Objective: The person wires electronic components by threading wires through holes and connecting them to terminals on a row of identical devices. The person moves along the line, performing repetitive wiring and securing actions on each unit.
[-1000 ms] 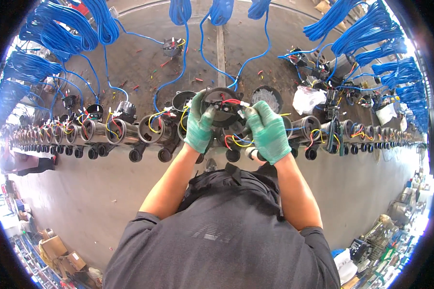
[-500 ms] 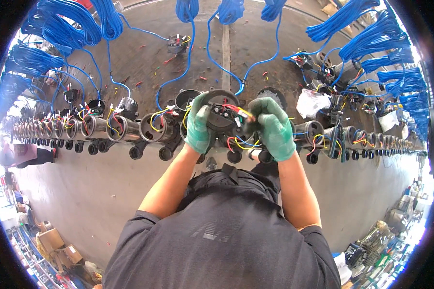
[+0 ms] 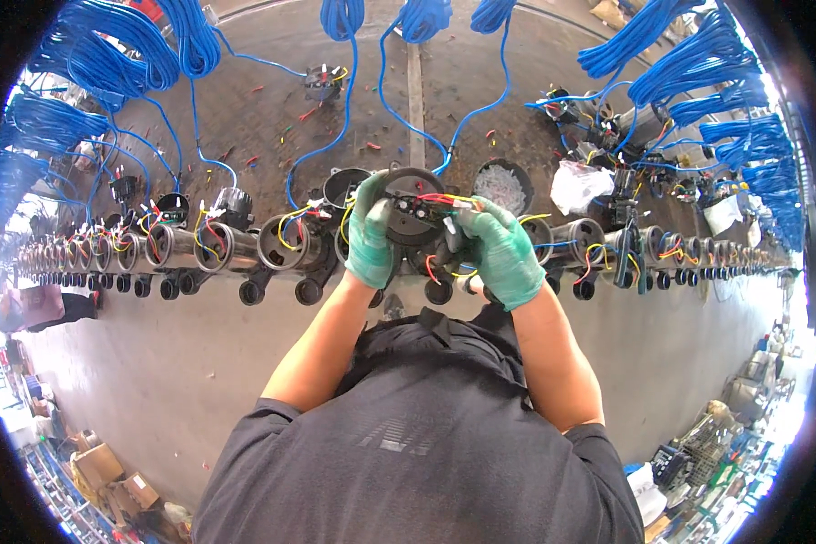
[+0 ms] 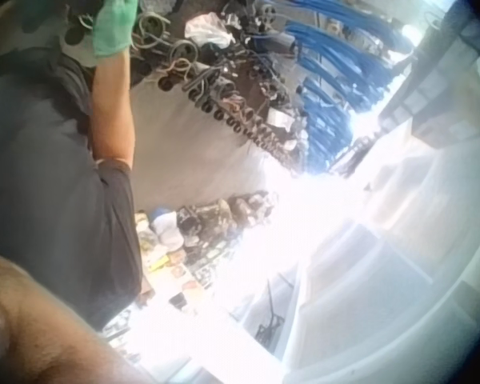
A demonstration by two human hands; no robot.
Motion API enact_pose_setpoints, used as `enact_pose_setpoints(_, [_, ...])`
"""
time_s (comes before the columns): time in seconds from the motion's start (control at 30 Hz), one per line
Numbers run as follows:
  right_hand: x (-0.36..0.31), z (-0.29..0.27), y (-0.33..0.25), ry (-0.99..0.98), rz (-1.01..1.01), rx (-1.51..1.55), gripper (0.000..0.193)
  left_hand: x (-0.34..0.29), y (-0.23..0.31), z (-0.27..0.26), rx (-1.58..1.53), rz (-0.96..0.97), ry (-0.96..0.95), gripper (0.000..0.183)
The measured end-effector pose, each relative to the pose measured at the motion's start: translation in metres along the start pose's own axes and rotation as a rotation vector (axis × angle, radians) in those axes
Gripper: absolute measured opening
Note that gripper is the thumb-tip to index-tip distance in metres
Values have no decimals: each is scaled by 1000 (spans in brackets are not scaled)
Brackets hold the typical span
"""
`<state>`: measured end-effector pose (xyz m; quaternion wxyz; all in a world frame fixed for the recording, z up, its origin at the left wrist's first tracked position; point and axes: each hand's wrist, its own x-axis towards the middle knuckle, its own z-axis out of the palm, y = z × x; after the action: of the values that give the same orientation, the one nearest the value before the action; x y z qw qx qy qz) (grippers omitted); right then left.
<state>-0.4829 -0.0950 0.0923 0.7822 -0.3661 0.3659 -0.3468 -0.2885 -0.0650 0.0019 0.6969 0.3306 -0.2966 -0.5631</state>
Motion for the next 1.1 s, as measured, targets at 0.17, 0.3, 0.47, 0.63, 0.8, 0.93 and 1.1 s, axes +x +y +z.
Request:
enact_pose_setpoints(0.17, [6, -2, 2, -68, -14, 138, 23, 2, -4, 2, -91, 33, 6, 61])
enact_pose_setpoints(0.3, [7, -10, 2, -302, -128, 298, 19, 5, 0, -6, -370, -145, 101, 59])
enact_pose_setpoints(0.47, [22, -34, -35, -126, -292, -148, 26, 3, 1, -7, -204, -25, 46, 57])
enact_pose_setpoints(0.63, [24, -24, -50, 71, -731, -1352, 62, 4, 0, 1, -251, -11, 88, 55])
enact_pose_setpoints(0.8, [9, 6, -34, -70, -427, -1077, 34, 4, 1, 1, -113, 61, 96, 54])
enact_pose_setpoints(0.93, [22, 5, -35, 70, -285, -838, 12, 3, 2, 3, -28, 61, 73, 58])
enact_pose_setpoints(1.1, [30, -10, -38, 72, -52, -521, 11, 1, 5, 7, -89, 60, 64, 52])
